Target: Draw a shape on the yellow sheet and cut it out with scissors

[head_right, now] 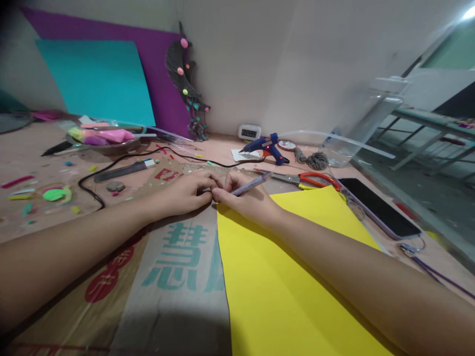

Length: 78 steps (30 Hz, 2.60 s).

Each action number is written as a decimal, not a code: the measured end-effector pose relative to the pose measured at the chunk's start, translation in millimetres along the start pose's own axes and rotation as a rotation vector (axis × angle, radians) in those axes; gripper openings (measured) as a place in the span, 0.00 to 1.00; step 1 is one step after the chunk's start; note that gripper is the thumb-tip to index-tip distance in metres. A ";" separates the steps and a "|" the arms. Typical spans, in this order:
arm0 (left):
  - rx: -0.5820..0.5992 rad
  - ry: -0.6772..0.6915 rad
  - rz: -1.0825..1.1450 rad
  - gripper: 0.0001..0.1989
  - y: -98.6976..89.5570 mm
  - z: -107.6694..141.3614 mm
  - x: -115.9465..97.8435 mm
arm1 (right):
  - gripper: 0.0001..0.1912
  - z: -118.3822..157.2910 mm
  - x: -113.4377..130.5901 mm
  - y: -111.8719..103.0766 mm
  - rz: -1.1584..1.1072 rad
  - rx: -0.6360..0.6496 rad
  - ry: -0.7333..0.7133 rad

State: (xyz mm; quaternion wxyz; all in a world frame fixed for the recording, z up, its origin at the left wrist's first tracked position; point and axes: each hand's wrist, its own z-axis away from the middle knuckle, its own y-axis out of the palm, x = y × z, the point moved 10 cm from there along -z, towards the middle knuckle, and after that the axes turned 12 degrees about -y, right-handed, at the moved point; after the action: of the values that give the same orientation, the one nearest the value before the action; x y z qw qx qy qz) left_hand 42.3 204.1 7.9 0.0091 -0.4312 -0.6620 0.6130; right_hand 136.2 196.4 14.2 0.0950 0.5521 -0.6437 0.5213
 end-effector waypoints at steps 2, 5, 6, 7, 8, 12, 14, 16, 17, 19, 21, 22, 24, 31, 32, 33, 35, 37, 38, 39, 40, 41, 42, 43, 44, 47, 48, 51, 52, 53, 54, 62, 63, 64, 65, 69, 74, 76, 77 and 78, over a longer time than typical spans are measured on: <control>-0.007 -0.010 -0.013 0.12 -0.2 -0.1 1.0 | 0.18 0.2 -3.5 1.5 -0.007 0.007 0.017; -0.016 -0.021 -0.042 0.12 -0.2 -0.3 2.0 | 0.19 -0.4 -5.8 2.7 0.005 0.020 0.016; -0.017 -0.022 -0.047 0.12 -0.1 -0.3 2.1 | 0.19 -0.5 -5.9 3.0 0.003 0.025 0.013; -0.016 -0.023 -0.049 0.11 0.0 -0.3 2.2 | 0.19 -0.5 -6.2 3.5 -0.005 0.030 0.015; -0.015 -0.024 -0.047 0.11 0.0 -0.2 2.3 | 0.20 -0.3 -6.7 4.3 -0.019 0.036 0.021; -0.014 -0.023 -0.041 0.10 -0.7 0.3 1.8 | 0.21 0.8 -8.3 8.2 -0.065 0.064 0.052; -0.013 -0.026 -0.044 0.10 -0.9 0.4 1.5 | 0.21 0.7 -8.0 8.3 -0.060 0.062 0.051; -0.010 -0.035 -0.045 0.10 -0.8 0.5 1.7 | 0.21 0.2 -7.5 8.0 -0.046 0.058 0.043; -0.006 -0.040 -0.044 0.10 -0.5 0.4 1.9 | 0.21 -0.1 -7.3 7.7 -0.040 0.055 0.038; -0.003 -0.045 -0.044 0.10 -0.2 0.3 2.3 | 0.21 -0.3 -7.0 7.3 -0.034 0.052 0.036; -0.005 -0.045 -0.043 0.11 -0.3 0.1 2.4 | 0.20 -0.3 -6.5 7.1 -0.024 0.054 0.035; -0.006 -0.041 -0.043 0.11 -0.4 0.0 2.3 | 0.19 -0.2 -6.5 6.9 -0.016 0.055 0.036; -0.011 -0.030 -0.039 0.11 -0.9 0.0 1.4 | 0.19 -0.3 -6.2 6.3 0.004 0.054 0.036; -0.015 -0.020 -0.018 0.11 -2.2 -0.1 0.1 | 0.18 -3.2 -4.7 2.7 0.030 -0.001 -0.020; -0.016 -0.021 -0.015 0.11 -2.4 -0.1 0.2 | 0.18 -3.4 -4.9 1.6 0.041 -0.013 -0.023; -0.015 -0.019 -0.011 0.11 -2.4 0.0 0.1 | 0.17 -3.5 -4.7 0.4 0.053 -0.026 -0.025; -0.013 -0.009 0.001 0.11 -2.3 0.4 -0.5 | 0.16 -3.4 -4.7 -1.3 0.079 -0.038 -0.020; -0.014 0.003 0.015 0.12 -2.4 1.1 -1.1 | 0.16 -3.1 -4.9 -2.3 0.100 -0.037 -0.008; -0.014 0.009 0.022 0.12 -2.3 1.3 -1.2 | 0.16 -2.9 -4.9 -2.5 0.110 -0.034 -0.002; -0.016 0.014 0.028 0.12 -2.3 1.6 -1.4 | 0.16 -2.6 -4.9 -2.7 0.117 -0.030 0.003; -0.019 0.018 0.033 0.13 -2.3 1.8 -1.4 | 0.16 -2.4 -4.6 -3.0 0.122 -0.027 0.005; -0.019 0.020 0.035 0.13 -2.0 1.8 -1.4 | 0.15 -2.1 -4.3 -3.4 0.125 -0.026 0.004; -0.019 0.022 0.035 0.13 -1.7 1.8 -1.5 | 0.15 -1.9 -4.0 -3.7 0.127 -0.024 0.004; -0.018 0.024 0.034 0.13 -1.5 1.7 -1.6 | 0.15 -1.6 -3.9 -4.3 0.129 -0.023 0.005; -0.017 0.025 0.033 0.13 -1.2 1.7 -1.9 | 0.15 -1.3 -3.9 -4.9 0.132 -0.023 0.007; -0.015 0.029 0.026 0.13 -1.5 1.8 -2.8 | 0.15 -0.7 -3.2 -6.8 0.143 -0.023 0.005; -0.014 0.031 0.025 0.13 -1.8 2.0 -3.1 | 0.15 -0.6 -2.9 -7.5 0.146 -0.024 0.003; -0.015 0.043 0.029 0.13 -2.8 2.7 -4.1 | 0.14 0.2 -2.5 -9.2 0.138 -0.033 0.005; -0.015 0.050 0.031 0.13 -3.0 3.0 -4.6 | 0.14 0.6 -2.6 -9.9 0.130 -0.038 0.007; -0.015 0.054 0.032 0.13 -3.2 3.2 -4.8 | 0.15 1.0 -2.7 -10.4 0.122 -0.042 0.008; -0.016 0.056 0.032 0.13 -3.4 3.3 -4.8 | 0.15 1.4 -2.8 -11.1 0.114 -0.048 0.009; -0.022 0.050 0.021 0.13 -4.2 4.3 -6.1 | 0.14 4.5 -7.5 -14.4 0.079 -0.051 0.049; -0.023 0.052 0.021 0.13 -4.3 4.4 -6.3 | 0.13 4.8 -7.7 -14.6 0.081 -0.050 0.054; -0.025 0.054 0.021 0.13 -4.5 4.5 -6.3 | 0.13 5.1 -7.7 -14.7 0.081 -0.050 0.059; -0.027 0.053 0.020 0.13 -4.5 4.5 -6.1 | 0.13 5.5 -7.7 -14.7 0.077 -0.050 0.063; -0.025 0.039 0.020 0.13 -3.5 3.9 -3.9 | 0.13 7.0 -7.6 -12.5 0.023 -0.034 0.076; -0.024 0.042 0.028 0.13 -3.5 3.8 -4.2 | 0.12 8.1 -5.1 -11.1 0.009 0.003 0.084; -0.021 0.042 0.029 0.13 -3.6 3.9 -4.4 | 0.12 8.6 -3.6 -10.5 0.008 0.017 0.093; -0.020 0.040 0.029 0.13 -3.7 4.0 -4.5 | 0.12 8.9 -2.8 -10.0 0.001 0.024 0.098; -0.019 0.037 0.030 0.13 -3.7 4.1 -4.5 | 0.13 9.1 -1.9 -9.1 -0.008 0.034 0.105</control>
State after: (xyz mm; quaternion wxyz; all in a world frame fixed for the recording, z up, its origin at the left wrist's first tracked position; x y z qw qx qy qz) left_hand 40.9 198.7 12.2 0.0083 -0.4524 -0.6609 0.5987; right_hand 148.4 191.9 14.0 0.1213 0.5284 -0.6266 0.5599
